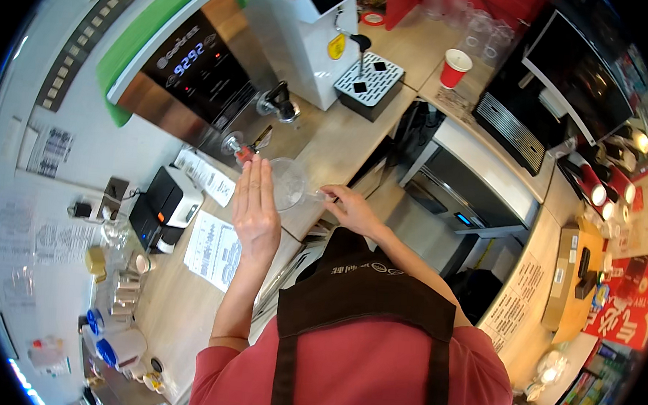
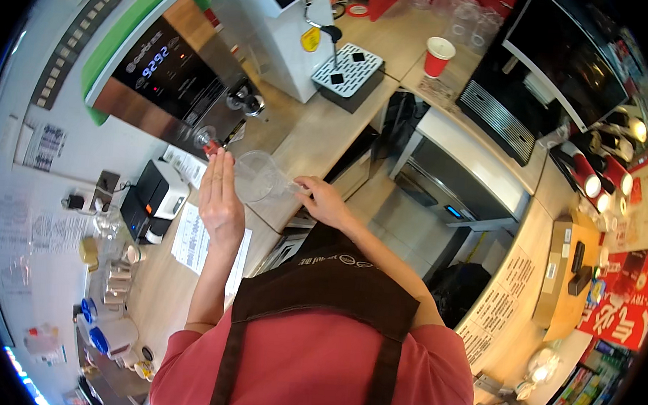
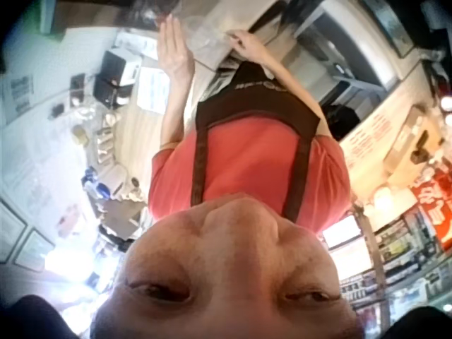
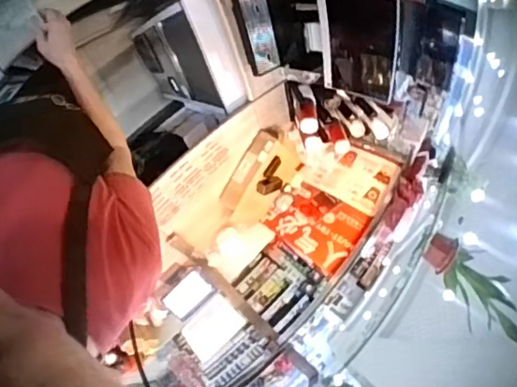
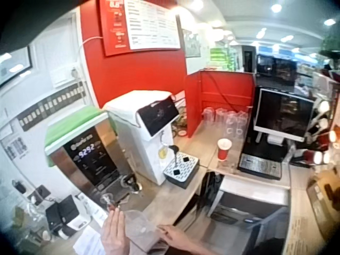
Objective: The person retrieves a packaged item from a microwave, places it in a display warmer, then scoops marinated eggs from a rice cooker into a plastic bag. They complete a transaction at the register, pack the items with a bottle of juice, and hand the bag to a customer.
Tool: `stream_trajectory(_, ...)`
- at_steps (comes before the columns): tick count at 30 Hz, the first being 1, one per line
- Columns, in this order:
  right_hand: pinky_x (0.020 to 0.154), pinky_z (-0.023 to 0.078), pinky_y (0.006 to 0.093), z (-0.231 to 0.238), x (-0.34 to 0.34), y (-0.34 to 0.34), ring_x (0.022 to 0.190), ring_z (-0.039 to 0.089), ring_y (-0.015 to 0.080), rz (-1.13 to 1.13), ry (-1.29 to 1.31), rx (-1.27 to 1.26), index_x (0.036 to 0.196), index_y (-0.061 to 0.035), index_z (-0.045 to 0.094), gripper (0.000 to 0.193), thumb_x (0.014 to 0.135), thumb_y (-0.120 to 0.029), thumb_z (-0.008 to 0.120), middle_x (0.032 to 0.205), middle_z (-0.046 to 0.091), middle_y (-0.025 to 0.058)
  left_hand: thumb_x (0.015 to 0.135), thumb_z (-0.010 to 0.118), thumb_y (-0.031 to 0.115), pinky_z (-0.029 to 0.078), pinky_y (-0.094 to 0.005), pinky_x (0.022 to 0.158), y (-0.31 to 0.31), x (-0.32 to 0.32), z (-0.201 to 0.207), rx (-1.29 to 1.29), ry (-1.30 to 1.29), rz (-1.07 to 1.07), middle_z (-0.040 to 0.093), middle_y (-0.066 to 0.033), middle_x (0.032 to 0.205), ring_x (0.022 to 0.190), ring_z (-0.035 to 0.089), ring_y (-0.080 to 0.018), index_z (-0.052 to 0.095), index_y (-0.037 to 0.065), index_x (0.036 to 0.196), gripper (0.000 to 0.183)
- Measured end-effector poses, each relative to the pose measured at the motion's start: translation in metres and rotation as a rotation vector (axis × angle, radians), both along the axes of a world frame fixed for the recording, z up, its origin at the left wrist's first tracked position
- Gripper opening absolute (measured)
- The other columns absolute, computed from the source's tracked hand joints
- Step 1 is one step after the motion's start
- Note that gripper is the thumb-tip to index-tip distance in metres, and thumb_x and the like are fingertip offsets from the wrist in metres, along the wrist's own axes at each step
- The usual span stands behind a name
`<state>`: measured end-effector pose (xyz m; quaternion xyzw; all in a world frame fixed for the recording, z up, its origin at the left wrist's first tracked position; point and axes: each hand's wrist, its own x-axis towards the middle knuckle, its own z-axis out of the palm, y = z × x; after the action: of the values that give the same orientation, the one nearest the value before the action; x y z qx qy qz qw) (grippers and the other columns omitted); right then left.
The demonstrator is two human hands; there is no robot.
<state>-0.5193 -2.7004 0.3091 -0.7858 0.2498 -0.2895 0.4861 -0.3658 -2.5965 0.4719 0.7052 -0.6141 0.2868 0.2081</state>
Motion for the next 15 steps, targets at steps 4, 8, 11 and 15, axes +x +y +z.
stream_trajectory(4, 0.082, 0.051, 0.0390, -0.011, -0.008, 0.004, 0.095, 0.064, 0.0318, -0.025, -0.009, 0.023, 0.117, -0.0011, 0.059, 0.032, 0.089, -0.016, 0.063, 0.105, 0.064, 0.0176, 0.076, 0.054, -0.013, 0.047, -0.0435, 0.100, -0.003, -0.001, -0.003, -0.012, 0.000, -0.009, 0.059, -0.0209, 0.127, 0.119, 0.057, -0.0354, 0.059, -0.008, 0.122, 0.047)
stream_trajectory(8, 0.081, 0.051, 0.0385, -0.010, -0.014, 0.009, 0.094, 0.064, 0.0305, -0.031, 0.018, 0.043, 0.116, -0.0011, 0.059, 0.030, 0.090, -0.015, 0.062, 0.105, 0.064, 0.0170, 0.077, 0.055, -0.013, 0.047, -0.0434, 0.099, -0.003, -0.002, -0.001, -0.028, -0.007, -0.003, 0.061, -0.0207, 0.126, 0.118, 0.058, -0.0352, 0.060, -0.008, 0.121, 0.045)
stream_trajectory(11, 0.081, 0.051, 0.0386, -0.005, -0.014, 0.012, 0.095, 0.065, 0.0304, -0.020, 0.029, 0.057, 0.117, -0.0010, 0.059, 0.030, 0.090, -0.014, 0.061, 0.106, 0.064, 0.0171, 0.083, 0.058, -0.011, 0.051, -0.0420, 0.094, -0.003, -0.002, 0.002, -0.046, -0.042, 0.008, 0.064, -0.0194, 0.120, 0.112, 0.062, -0.0347, 0.061, -0.007, 0.118, 0.035)
stream_trajectory(15, 0.081, 0.051, 0.0389, -0.007, -0.016, 0.015, 0.094, 0.064, 0.0307, -0.033, 0.050, 0.078, 0.117, -0.0011, 0.059, 0.030, 0.090, -0.014, 0.061, 0.106, 0.064, 0.0171, 0.081, 0.057, -0.012, 0.050, -0.0428, 0.096, -0.004, -0.003, 0.001, -0.051, -0.014, -0.013, 0.063, -0.0201, 0.121, 0.114, 0.060, -0.0354, 0.061, -0.008, 0.118, 0.037)
